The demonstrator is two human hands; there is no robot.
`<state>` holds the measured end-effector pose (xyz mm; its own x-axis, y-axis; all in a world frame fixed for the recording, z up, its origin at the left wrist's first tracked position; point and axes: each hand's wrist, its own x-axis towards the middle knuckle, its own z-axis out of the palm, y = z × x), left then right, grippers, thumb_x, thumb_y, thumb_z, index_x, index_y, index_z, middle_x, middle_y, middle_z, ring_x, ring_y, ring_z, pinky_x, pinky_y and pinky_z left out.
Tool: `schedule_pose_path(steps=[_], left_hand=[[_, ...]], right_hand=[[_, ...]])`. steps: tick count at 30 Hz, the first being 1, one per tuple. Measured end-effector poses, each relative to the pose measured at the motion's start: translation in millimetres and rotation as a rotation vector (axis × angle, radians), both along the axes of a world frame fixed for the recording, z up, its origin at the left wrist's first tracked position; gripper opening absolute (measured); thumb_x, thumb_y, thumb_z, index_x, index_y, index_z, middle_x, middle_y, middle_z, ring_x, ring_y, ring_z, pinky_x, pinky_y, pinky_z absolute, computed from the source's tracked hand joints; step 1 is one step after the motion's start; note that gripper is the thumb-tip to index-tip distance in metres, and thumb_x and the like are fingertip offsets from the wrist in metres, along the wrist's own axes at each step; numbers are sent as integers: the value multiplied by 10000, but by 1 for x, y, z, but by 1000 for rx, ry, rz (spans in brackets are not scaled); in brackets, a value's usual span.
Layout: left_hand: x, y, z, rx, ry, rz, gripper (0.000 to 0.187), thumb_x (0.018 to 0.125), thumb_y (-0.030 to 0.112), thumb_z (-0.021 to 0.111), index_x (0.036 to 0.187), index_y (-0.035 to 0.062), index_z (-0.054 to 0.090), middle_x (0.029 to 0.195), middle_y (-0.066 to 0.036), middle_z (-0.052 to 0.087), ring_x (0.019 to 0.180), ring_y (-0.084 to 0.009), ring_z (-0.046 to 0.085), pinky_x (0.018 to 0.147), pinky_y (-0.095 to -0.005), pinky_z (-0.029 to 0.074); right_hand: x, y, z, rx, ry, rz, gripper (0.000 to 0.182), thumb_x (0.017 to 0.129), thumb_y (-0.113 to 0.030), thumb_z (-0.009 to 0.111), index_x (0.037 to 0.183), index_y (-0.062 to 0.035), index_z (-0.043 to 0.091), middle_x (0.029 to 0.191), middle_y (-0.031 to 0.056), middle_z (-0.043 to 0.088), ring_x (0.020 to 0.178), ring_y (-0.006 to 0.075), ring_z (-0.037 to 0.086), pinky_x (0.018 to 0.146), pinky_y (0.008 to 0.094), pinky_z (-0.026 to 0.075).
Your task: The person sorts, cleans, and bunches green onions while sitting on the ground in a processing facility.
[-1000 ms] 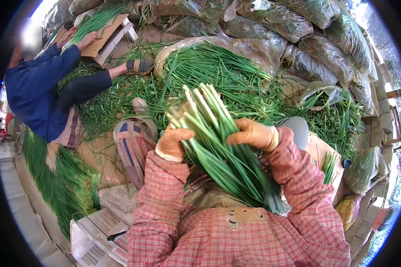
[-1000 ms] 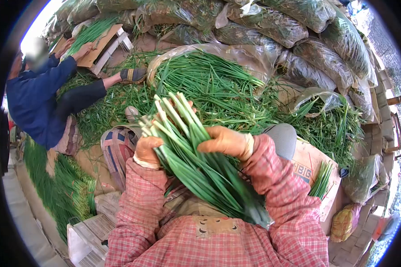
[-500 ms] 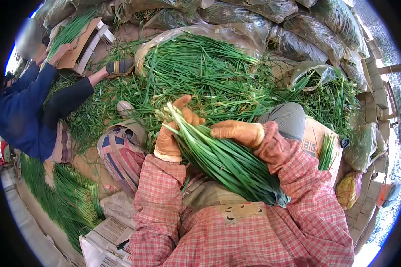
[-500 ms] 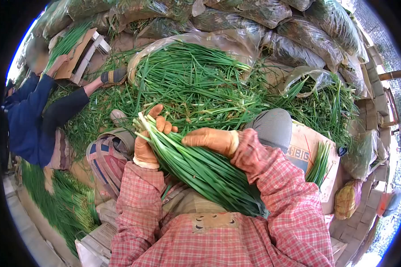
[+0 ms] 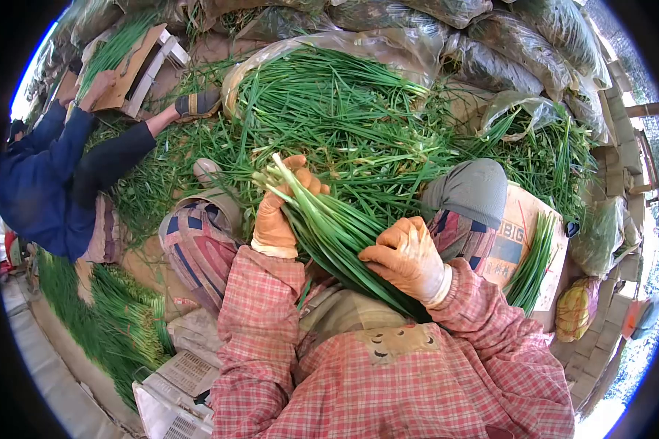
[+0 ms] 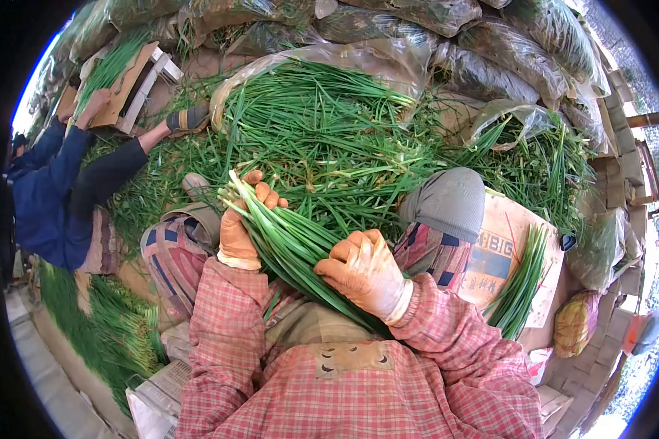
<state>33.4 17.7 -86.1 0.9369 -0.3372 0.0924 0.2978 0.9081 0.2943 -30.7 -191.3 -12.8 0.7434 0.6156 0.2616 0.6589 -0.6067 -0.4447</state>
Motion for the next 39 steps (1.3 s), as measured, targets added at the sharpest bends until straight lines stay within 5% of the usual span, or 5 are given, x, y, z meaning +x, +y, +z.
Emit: schedule_pose_path(steps=[12,16,28,37,39], left_hand=[[-2,7,-12,31,174,12,425,792,132,572,1179,14,441,1062,-115,580,860,-211,566,846,-374,456],[-5,6,-8,151,322,43,349,791,107,557,1120,16,483,971,-108,600,822,-219,594,784,-371,490],[-1,6,46,107,74,-35,762,633,92,664,1296,22,296,1264,-192,411,1149,-293,432,975,-402,362],[-8,-13,40,358,300,42,304,754,51,623,1017,35,473,801,-56,573,694,-169,576,629,-288,480],[-7,-17,37,453,327,93,264,756,49,622,984,38,491,771,-45,564,692,-157,572,618,-276,477]], right_hand=[[12,-80,40,1497,1106,66,156,785,-102,593,885,-23,503,797,52,494,718,127,478,627,251,382],[48,-71,32,-112,-10,-498,599,712,-247,689,1174,31,428,1022,184,549,939,315,534,837,380,422],[75,21,-10,768,1612,-67,315,903,-241,471,1129,-27,516,981,36,602,848,114,576,755,248,461],[115,14,3,-269,902,159,394,848,-322,552,1043,21,554,915,136,606,866,197,570,788,307,441],[150,16,14,243,971,-20,303,814,-251,596,1008,-19,580,900,108,603,856,185,576,770,301,450]])
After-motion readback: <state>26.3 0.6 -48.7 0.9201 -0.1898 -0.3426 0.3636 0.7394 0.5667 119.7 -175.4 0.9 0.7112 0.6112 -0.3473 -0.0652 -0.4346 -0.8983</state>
